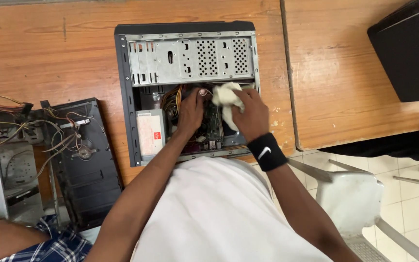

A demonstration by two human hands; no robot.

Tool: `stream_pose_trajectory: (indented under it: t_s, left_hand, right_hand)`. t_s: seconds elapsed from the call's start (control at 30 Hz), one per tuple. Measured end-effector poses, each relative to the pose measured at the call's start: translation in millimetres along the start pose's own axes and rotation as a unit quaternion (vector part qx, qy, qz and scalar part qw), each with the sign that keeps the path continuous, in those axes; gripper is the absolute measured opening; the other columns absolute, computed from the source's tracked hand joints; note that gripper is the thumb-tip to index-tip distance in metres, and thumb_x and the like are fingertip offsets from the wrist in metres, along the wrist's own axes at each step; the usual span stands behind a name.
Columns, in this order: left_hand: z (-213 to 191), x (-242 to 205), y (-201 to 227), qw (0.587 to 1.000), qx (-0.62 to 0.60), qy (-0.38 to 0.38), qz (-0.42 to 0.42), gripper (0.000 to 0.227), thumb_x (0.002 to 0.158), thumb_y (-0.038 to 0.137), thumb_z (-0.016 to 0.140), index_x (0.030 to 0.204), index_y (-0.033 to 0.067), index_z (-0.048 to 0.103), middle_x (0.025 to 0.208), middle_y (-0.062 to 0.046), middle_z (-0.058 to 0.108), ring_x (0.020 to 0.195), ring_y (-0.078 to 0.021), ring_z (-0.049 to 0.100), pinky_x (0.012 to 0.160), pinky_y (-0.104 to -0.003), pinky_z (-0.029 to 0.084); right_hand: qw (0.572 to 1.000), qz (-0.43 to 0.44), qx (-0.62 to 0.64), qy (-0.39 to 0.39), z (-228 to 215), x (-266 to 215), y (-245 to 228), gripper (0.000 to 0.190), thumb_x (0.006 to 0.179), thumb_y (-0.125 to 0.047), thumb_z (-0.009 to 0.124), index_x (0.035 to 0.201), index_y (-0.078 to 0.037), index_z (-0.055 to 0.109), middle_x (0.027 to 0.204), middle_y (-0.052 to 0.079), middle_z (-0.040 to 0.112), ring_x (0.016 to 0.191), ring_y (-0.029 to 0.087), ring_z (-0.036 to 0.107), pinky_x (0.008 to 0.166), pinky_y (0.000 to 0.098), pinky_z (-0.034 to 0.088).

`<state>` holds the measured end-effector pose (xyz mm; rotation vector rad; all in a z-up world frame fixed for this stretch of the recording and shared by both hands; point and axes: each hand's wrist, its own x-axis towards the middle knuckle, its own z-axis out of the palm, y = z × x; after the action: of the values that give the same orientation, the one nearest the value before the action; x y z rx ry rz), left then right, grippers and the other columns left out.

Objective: The person cleans the interior of an open desktop computer case using a cloth. They wipe various components, including the power supply unit and motherboard area, while handling and moving internal wires to access different surfaces.

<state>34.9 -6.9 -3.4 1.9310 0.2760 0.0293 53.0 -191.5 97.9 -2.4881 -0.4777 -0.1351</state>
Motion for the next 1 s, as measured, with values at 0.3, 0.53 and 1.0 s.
stream_pose_trajectory:
  t_s: [0.3, 0.53, 1.0]
  left_hand:
    - [13, 10, -40, 1.0, -0.016, 0.015, -0.01, 0.047, 0.11, 0.042, 0.038, 0.121, 0.0041, 0.064, 0.092, -0.022, 0.073, 0.083, -0.0406, 0.07, 0.077, -0.049, 0.051]
    - [6, 5, -22, 0.999, -0.015, 0.004, -0.034, 0.041, 0.11, 0.036, 0.041, 0.126, 0.0052, 0.062, 0.092, -0.025, 0.071, 0.085, -0.0442, 0.068, 0.078, -0.051, 0.05]
    - [23, -11, -11, 0.889, 0.321, -0.258, 0.199, 0.035, 0.092, 0.03, 0.062, 0.121, 0.0124, 0.068, 0.137, -0.008, 0.062, 0.135, -0.027, 0.046, 0.107, -0.07, 0.026]
  right_hand:
    - [0.873, 0.055, -0.2, -0.442, 156, -4, 96, 0.024, 0.083, -0.011, 0.071, 0.103, 0.003, 0.071, 0.102, 0.03, 0.071, 0.095, 0.042, 0.071, 0.082, 0.0494, 0.061]
    - [0.854, 0.045, -0.153, -0.494, 99, 16, 76, 0.026, 0.083, -0.013, 0.07, 0.102, 0.004, 0.074, 0.104, 0.026, 0.072, 0.102, 0.039, 0.071, 0.09, 0.0463, 0.058]
    - [0.839, 0.037, -0.11, -0.531, 84, -39, 88, 0.037, 0.081, -0.012, 0.064, 0.116, -0.002, 0.075, 0.112, 0.025, 0.073, 0.105, 0.038, 0.07, 0.095, 0.0451, 0.055]
